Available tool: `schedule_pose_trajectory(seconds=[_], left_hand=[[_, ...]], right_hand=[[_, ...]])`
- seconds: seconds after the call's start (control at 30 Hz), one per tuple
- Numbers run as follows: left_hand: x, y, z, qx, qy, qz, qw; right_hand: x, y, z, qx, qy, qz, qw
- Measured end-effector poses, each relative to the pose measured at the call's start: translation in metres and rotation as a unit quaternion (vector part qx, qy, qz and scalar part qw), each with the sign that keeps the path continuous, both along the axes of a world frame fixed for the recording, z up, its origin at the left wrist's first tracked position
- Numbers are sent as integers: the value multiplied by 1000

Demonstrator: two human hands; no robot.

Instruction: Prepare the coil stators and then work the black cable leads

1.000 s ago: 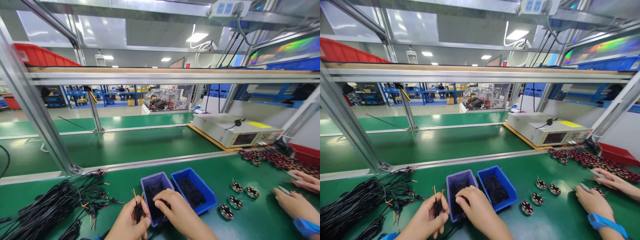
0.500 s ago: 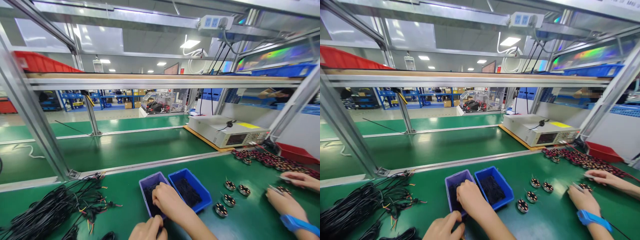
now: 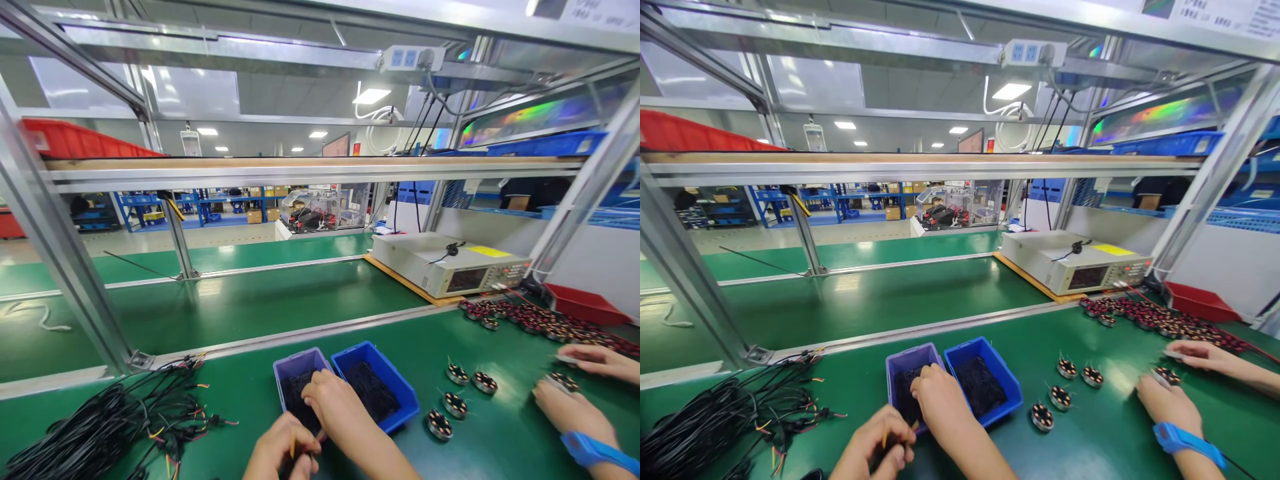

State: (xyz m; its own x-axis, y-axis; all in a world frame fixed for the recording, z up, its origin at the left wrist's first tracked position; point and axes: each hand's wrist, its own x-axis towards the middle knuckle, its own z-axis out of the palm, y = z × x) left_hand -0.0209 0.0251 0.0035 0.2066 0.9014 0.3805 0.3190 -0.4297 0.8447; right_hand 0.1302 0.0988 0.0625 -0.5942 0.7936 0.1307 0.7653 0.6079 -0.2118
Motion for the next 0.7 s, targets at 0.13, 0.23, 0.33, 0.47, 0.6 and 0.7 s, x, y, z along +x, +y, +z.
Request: schedule_pose_trajectory(seconds=[0.13,0.23,0.33,0.47,0.6,0.7], left_hand=[[-19,16,20,-250,-209,34,945],[-21,22,24,-276,-263,45,923],[-20,24,25,-290,-263,60,918],[-21,21,30,-288,-228,66,928],[-21,18,38,-216,-185,97,954],[-20,15,38,-191,-152,110,963]], right_hand=[[0,-8,1,10,52,3,999],[-1,-14,-1,12,124,27,992],[1,-19,-6,17,274,75,959],[7,-25,-8,30,379,76,922],[12,-27,-2,92,383,87,915],[12,-26,3,132,366,117,914]])
